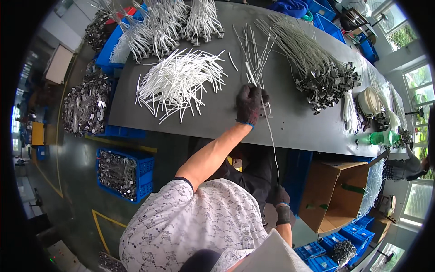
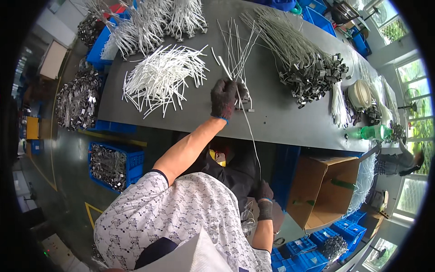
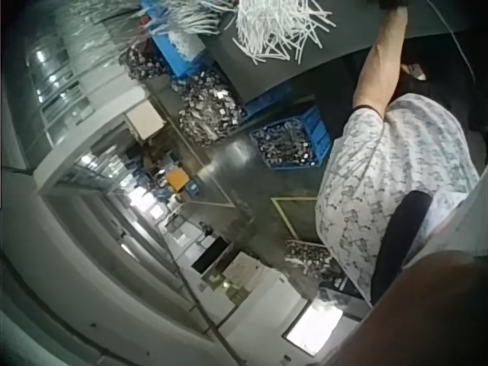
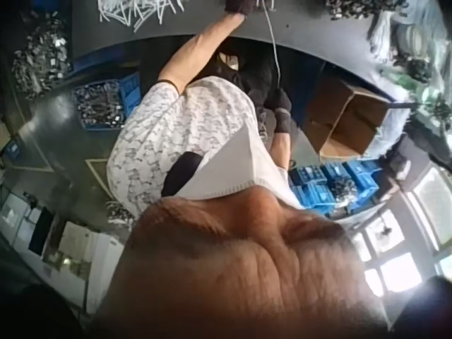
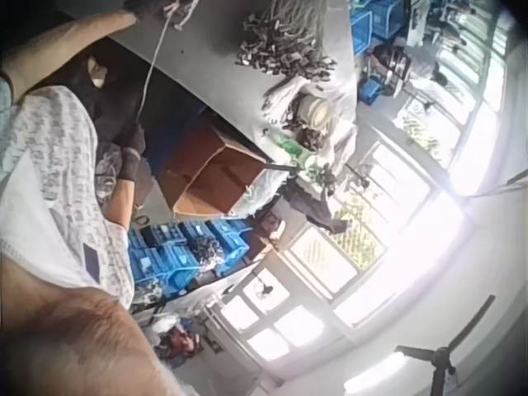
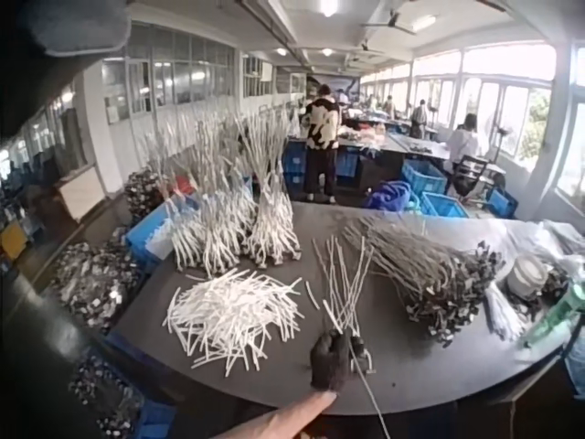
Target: Bundling and organizing thin metal wires or cable components at a manual assembly station.
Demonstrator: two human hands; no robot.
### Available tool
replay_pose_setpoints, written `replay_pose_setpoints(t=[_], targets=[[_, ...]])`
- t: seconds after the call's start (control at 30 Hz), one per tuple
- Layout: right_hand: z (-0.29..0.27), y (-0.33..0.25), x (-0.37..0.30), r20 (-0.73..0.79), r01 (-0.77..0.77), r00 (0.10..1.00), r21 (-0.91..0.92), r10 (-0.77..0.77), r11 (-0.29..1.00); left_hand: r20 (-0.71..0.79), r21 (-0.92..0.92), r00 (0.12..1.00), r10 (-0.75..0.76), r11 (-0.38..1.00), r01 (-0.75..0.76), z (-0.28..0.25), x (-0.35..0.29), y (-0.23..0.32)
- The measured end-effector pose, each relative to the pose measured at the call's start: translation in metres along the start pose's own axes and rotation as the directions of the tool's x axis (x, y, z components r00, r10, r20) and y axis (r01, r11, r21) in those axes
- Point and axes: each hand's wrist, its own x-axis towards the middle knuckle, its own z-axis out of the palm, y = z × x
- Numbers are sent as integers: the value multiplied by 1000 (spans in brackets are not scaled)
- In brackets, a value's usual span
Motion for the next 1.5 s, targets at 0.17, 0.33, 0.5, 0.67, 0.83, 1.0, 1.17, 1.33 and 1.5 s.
replay_pose_setpoints(t=[0.17, 0.33, 0.5, 0.67, 0.83, 1.0, 1.17, 1.33, 1.5], targets=[[2, 3, -12, -32, 0, 999, 74, 3, 997, 162, 78, 984, -80, 995, 68, -11, -5, -9], [5, 9, 2, -43, 79, 996, 49, -76, 996, 544, 601, 818, -187, 767, -224, -29, -17, -36], [-43, -40, 48, -143, 164, 986, 769, -84, 618, 446, 584, 887, -123, 791, -184, -20, -28, -45], [-132, -141, 108, -753, 580, 567, 79, -333, 811, 553, 721, 777, -300, 640, -266, -24, -59, -64], [-164, -198, 137, -631, 583, 774, 683, -47, 440, 452, 699, 781, -431, 715, -10, -41, -22, -75], [-179, -182, 185, -457, 359, 886, 788, 84, 500, 386, 771, 694, -608, 626, 119, -43, 44, -59], [-223, -92, 273, -778, 93, 576, 367, 251, 925, 570, 820, 759, -313, 169, -547, -69, 139, -47], [-226, -50, 333, -506, 60, 842, 436, 189, 898, 14, 995, 1000, -13, -103, -16, -69, 237, -62], [-207, -51, 297, -619, 100, 754, 439, 220, 893, -116, 966, 991, -68, -238, 97, -77, 277, -89]])
